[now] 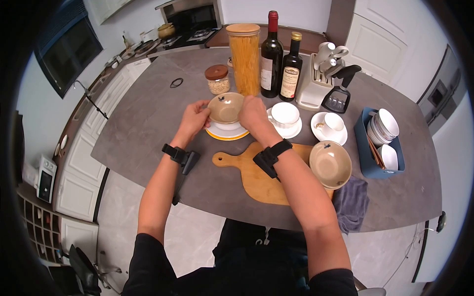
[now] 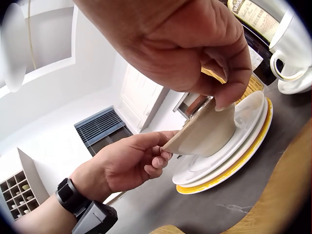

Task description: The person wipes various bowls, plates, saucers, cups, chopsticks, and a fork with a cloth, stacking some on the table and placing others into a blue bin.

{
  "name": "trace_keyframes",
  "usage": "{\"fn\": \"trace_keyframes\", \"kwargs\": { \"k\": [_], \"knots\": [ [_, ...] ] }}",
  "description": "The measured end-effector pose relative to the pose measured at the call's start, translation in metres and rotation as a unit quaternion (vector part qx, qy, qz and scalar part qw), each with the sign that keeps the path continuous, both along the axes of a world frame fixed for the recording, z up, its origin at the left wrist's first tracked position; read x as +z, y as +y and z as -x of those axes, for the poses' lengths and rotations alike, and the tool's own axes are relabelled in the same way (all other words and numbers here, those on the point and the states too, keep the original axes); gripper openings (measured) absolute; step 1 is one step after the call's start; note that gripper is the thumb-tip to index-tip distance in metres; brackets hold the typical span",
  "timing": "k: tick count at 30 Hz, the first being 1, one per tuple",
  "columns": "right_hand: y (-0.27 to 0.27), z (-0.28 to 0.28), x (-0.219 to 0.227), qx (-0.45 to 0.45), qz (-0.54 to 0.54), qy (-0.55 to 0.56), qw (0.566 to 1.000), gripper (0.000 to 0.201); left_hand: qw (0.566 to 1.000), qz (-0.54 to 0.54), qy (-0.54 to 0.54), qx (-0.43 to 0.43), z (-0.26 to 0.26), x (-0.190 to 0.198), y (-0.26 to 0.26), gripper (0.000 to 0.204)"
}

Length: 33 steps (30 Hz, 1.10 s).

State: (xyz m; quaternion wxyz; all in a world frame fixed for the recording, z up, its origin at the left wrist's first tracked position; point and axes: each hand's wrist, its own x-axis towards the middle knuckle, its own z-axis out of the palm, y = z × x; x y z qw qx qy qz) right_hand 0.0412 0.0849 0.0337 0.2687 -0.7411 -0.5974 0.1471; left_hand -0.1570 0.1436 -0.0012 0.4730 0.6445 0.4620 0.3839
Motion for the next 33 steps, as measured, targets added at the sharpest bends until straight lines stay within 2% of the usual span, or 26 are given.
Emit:
{"fn": "trace_keyframes", "kwargs": {
  "k": [2, 4, 5, 6, 8, 10, 11, 12, 14, 15, 17, 18, 20, 24, 26, 30, 32, 33],
  "knots": [
    [-0.013, 0.002, 0.004, 0.015, -0.037, -0.019, 0.999, 0.016, 1.0, 0.004, 0.001, -0.007, -0.001, 0.006, -0.005, 0.036],
    [-0.035, -0.002, 0.01, 0.021, -0.071, -0.042, 0.996, 0.015, 0.981, -0.096, 0.156, 0.072, 0.0, 0.01, -0.011, 0.039],
    [-0.053, -0.003, 0.018, 0.061, -0.116, -0.048, 0.99, 0.018, 0.95, -0.202, 0.212, 0.109, -0.002, 0.012, -0.015, 0.04],
    [-0.075, -0.005, 0.026, 0.102, -0.159, -0.055, 0.98, 0.02, 0.952, -0.2, 0.209, 0.099, -0.01, 0.01, -0.024, 0.04],
    [-0.131, -0.013, 0.05, 0.101, -0.15, -0.047, 0.982, 0.021, 0.95, -0.268, 0.142, 0.07, -0.026, 0.038, -0.071, 0.032],
    [-0.182, -0.036, 0.056, 0.049, -0.166, -0.068, 0.983, 0.022, 0.966, -0.229, 0.114, -0.027, -0.05, 0.038, -0.112, 0.031],
    [-0.199, -0.052, 0.057, 0.012, -0.155, -0.102, 0.983, 0.015, 0.972, -0.196, 0.1, -0.087, -0.065, 0.04, -0.133, 0.032],
    [-0.216, -0.07, 0.056, -0.024, -0.143, -0.136, 0.98, 0.011, 0.972, -0.163, 0.086, -0.145, -0.08, 0.039, -0.152, 0.032],
    [-0.241, -0.108, 0.041, -0.112, -0.168, -0.2, 0.959, 0.012, 0.957, -0.172, 0.062, -0.227, -0.107, 0.022, -0.178, 0.04],
    [-0.251, -0.126, 0.033, -0.129, -0.139, -0.221, 0.957, 0.013, 0.956, -0.172, 0.06, -0.23, -0.12, 0.018, -0.186, 0.04],
    [-0.268, -0.151, 0.021, -0.155, -0.085, -0.238, 0.955, 0.019, 0.951, -0.086, 0.044, -0.294, -0.143, 0.015, -0.199, 0.05],
    [-0.272, -0.159, 0.017, -0.159, -0.086, -0.239, 0.954, 0.019, 0.95, -0.088, 0.044, -0.297, -0.15, 0.018, -0.202, 0.05],
    [-0.276, -0.17, 0.009, -0.118, -0.058, -0.082, 0.988, 0.024, 0.944, -0.01, 0.054, -0.324, -0.159, 0.024, -0.205, 0.054],
    [-0.276, -0.165, 0.011, -0.115, -0.107, -0.052, 0.986, 0.024, 0.951, 0.016, 0.033, -0.307, -0.163, 0.028, -0.211, 0.052],
    [-0.275, -0.163, 0.024, -0.125, -0.08, -0.013, 0.989, 0.024, 0.956, 0.026, -0.033, -0.292, -0.161, 0.03, -0.214, 0.051],
    [-0.256, -0.152, 0.048, -0.08, -0.134, -0.007, 0.988, 0.024, 0.96, -0.006, -0.117, -0.253, -0.151, 0.026, -0.206, 0.048],
    [-0.234, -0.136, 0.067, -0.072, -0.121, -0.009, 0.99, 0.026, 0.975, -0.104, -0.107, -0.162, -0.14, 0.037, -0.185, 0.04],
    [-0.22, -0.13, 0.073, -0.046, -0.121, -0.019, 0.991, 0.028, 0.98, -0.085, -0.106, -0.143, -0.13, 0.045, -0.176, 0.041]
  ]
}}
